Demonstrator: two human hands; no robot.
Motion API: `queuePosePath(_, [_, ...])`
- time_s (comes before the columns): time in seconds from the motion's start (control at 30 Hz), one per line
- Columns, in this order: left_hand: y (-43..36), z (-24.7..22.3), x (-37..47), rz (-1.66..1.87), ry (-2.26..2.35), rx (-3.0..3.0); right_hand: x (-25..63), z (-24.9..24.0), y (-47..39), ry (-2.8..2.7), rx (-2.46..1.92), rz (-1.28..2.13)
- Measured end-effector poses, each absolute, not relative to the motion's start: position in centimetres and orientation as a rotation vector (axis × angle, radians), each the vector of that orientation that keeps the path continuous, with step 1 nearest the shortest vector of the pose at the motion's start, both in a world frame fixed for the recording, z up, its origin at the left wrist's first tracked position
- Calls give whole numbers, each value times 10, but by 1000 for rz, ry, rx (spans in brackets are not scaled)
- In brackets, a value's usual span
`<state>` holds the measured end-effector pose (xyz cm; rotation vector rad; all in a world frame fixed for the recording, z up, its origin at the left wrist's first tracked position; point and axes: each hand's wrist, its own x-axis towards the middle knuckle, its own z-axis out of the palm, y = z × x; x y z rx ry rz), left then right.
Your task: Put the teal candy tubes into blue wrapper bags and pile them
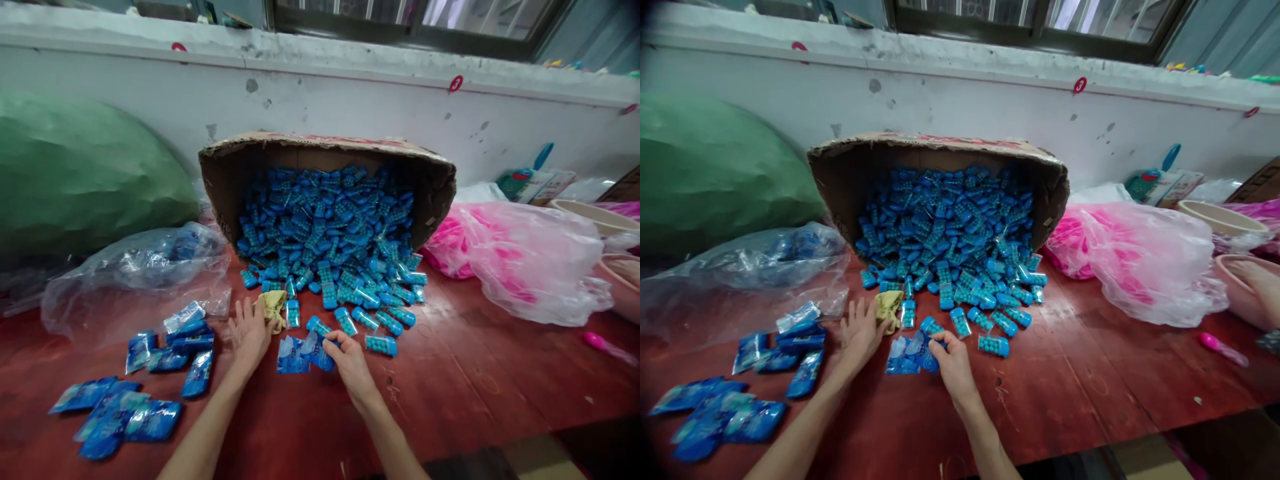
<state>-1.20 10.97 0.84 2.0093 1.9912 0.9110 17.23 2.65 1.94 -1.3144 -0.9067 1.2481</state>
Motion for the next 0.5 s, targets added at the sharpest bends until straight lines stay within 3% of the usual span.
queuePosePath(0.13, [132, -5, -22, 816, 2031, 2099, 177, 20, 21, -850, -1303, 1271])
queuePosePath(0.33, [76, 25, -6, 1180, 1816, 1727, 167, 22, 19, -788, -1334, 1156])
queuePosePath(0.5, [26, 34, 26, 854, 1397, 1003, 146, 28, 15, -894, -1286, 1259])
